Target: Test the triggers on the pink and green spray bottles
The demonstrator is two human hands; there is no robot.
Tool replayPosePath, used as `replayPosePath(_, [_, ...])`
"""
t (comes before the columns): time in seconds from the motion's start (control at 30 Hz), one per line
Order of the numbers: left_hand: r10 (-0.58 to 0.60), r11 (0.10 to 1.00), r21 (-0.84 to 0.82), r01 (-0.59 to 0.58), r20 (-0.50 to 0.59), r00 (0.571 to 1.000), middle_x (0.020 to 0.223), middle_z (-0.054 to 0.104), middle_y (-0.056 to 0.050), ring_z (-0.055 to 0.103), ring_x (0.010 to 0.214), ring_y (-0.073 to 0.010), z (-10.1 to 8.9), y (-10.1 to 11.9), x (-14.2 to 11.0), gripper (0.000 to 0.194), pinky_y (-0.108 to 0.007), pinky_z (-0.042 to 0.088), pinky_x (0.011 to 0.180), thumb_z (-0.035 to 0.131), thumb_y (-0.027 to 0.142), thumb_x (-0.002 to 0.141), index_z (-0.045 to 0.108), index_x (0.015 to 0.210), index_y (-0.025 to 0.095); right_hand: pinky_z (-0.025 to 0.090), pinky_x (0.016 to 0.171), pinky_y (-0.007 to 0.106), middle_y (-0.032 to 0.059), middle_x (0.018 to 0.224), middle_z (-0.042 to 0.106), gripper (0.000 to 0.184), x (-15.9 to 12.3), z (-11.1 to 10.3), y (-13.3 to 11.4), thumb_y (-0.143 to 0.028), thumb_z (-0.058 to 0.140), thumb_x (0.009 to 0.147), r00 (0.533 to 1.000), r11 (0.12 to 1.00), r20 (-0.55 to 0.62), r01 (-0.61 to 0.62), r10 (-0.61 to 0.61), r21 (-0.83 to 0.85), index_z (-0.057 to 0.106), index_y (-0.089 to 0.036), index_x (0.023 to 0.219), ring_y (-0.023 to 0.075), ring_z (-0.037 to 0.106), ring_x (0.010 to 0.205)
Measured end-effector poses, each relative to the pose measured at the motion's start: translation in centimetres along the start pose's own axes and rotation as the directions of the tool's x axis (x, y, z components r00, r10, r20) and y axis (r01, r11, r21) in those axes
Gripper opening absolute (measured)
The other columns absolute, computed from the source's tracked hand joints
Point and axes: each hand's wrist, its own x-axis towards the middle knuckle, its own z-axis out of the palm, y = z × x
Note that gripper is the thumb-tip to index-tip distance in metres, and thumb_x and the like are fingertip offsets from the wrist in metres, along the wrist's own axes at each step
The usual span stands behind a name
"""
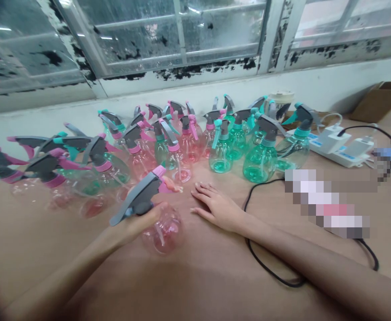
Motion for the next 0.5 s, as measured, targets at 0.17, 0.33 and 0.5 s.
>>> replayPosePath(0.17, [0.013,0.999,0.032,-0.013,-0.012,1.0,0.063,0.05,0.004,0.046,0.051,-0.0092,-0.3,1.6,0.1,0.008,-0.021,0.04,0.049,0.053,0.024,0.078,0.051,0.071,0.02,0.032,0.115,0.052,0.014,0.145,0.048,0.054,-0.1,0.2,0.1,-0.051,0.045,0.095,0.999,0.999,-0.048,0.006,-0.004,0.035,0.053,-0.017,0.137,0.0283,0.04,0.138])
replayPosePath(0.33, [-0.035,0.999,-0.004,0.035,0.003,0.999,0.061,0.049,0.004,0.044,0.05,-0.0097,-0.4,1.4,-0.3,0.014,-0.023,0.04,0.048,0.057,0.031,0.081,0.052,0.073,0.021,0.034,0.114,0.052,0.0148,0.144,0.048,0.055,-0.1,0.2,0.0,-0.05,0.045,0.095,0.999,1.0,-0.035,0.008,-0.007,0.022,0.053,-0.016,0.137,0.0289,0.041,0.138])
replayPosePath(0.5, [-0.064,0.998,0.013,0.065,-0.066,0.996,0.079,0.066,0.0,0.057,0.058,-0.0154,-0.2,0.5,-0.2,0.027,-0.027,0.047,0.047,0.059,0.034,0.08,0.062,0.106,0.026,0.034,0.114,0.052,0.0148,0.144,0.049,0.054,-0.1,0.0,-0.1,-0.05,0.045,0.095,0.999,1.0,-0.034,0.004,-0.003,0.029,0.053,-0.016,0.137,0.0287,0.041,0.137])
